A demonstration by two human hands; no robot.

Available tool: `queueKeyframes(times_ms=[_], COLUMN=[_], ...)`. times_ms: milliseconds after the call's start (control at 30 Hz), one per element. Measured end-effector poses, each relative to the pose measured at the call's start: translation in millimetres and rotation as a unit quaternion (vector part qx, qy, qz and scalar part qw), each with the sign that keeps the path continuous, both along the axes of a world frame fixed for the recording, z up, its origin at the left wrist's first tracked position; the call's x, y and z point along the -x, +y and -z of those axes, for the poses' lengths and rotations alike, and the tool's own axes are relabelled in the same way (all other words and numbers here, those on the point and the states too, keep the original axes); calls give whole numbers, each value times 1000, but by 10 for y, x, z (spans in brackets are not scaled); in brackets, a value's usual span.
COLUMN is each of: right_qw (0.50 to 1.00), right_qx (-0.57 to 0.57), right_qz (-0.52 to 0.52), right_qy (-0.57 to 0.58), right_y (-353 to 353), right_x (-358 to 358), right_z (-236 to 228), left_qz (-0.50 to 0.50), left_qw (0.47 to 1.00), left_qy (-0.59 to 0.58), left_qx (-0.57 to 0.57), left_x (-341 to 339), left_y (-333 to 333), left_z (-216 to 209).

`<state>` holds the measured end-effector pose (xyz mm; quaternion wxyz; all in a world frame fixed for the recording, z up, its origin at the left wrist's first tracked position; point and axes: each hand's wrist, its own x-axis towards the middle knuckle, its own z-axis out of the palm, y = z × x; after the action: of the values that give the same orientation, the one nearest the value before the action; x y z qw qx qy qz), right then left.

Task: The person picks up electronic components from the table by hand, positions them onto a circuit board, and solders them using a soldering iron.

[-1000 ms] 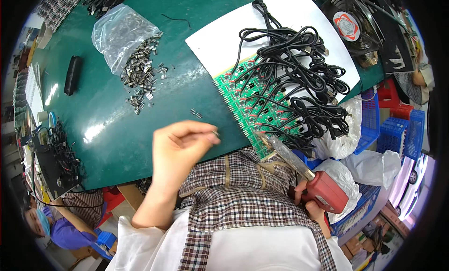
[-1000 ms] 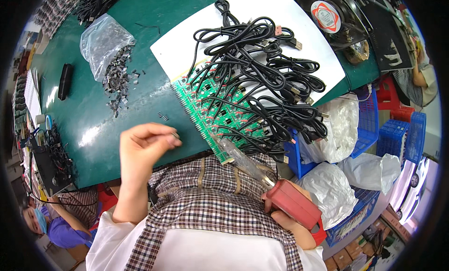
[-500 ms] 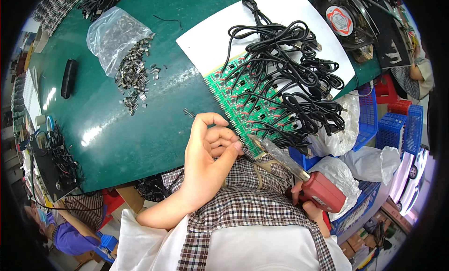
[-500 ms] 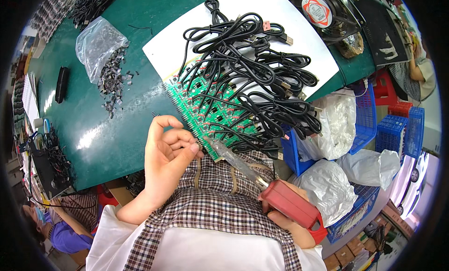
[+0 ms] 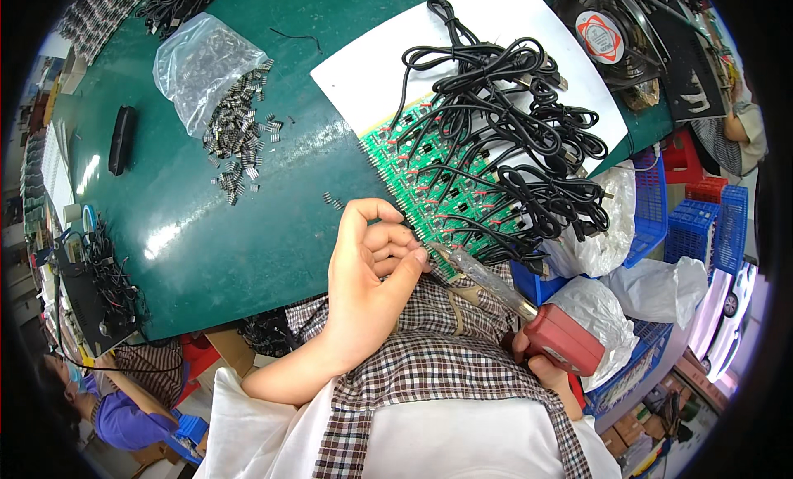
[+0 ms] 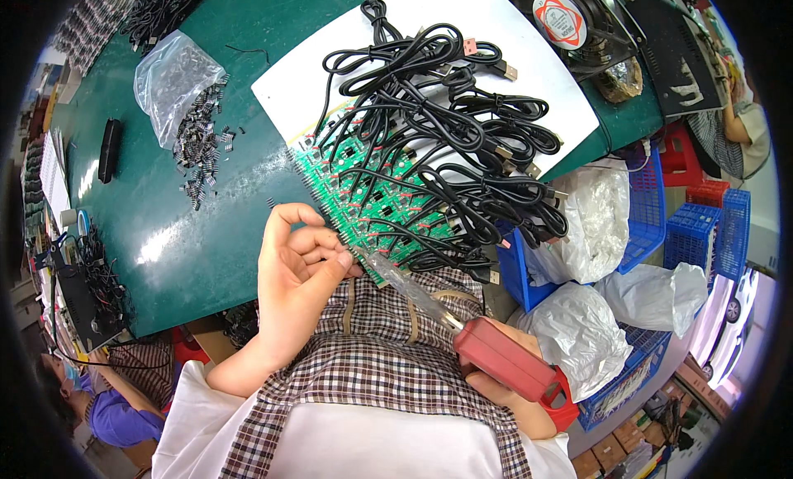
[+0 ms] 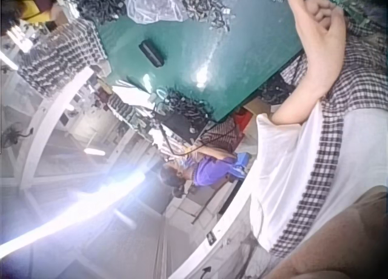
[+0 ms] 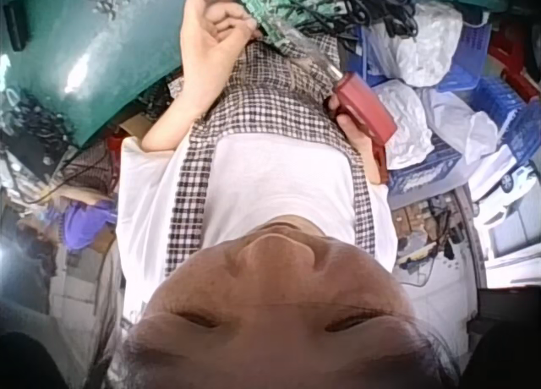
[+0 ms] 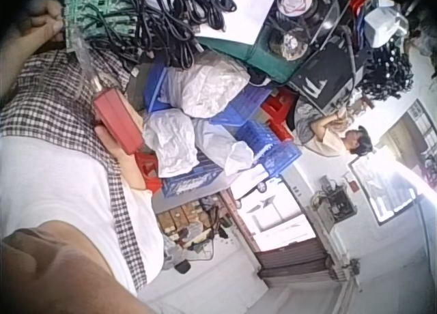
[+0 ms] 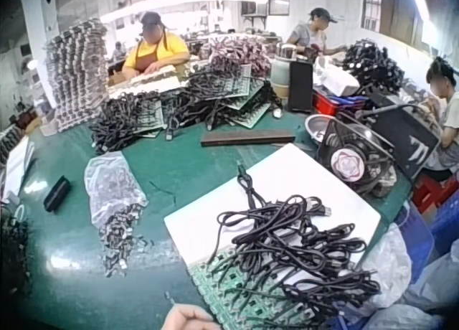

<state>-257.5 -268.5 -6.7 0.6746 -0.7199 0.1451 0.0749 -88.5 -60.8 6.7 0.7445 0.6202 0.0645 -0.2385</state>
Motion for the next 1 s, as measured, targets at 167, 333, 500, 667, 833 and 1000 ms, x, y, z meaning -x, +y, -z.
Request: queueKeyframes(times_ms=[167, 333, 500, 667, 833, 1000], right_qw=[998, 993, 993, 979, 992, 987], right_qx=[54, 96, 115, 184, 113, 145], right_qz=[-25, -62, -26, -84, -44, -42], right_qy=[-27, 13, 0, 6, -37, -52], right_y=[-42, -79, -110, -180, -157, -162], right_x=[88, 152, 299, 404, 338, 358], right_z=[73, 73, 150, 229, 266, 248], left_qz=[-4, -2, -6, -5, -2, -5], left_qw=[1000, 1000, 1000, 1000, 1000, 1000], left_qy=[-4, -6, -5, -10, -12, -13], left_qx=[7, 11, 7, 5, -7, -9], left_x=[-4, 3, 10, 8, 17, 14], left_y=[12, -7, -9, 0, -18, -22], left_z=[-9, 11, 9, 14, 7, 3])
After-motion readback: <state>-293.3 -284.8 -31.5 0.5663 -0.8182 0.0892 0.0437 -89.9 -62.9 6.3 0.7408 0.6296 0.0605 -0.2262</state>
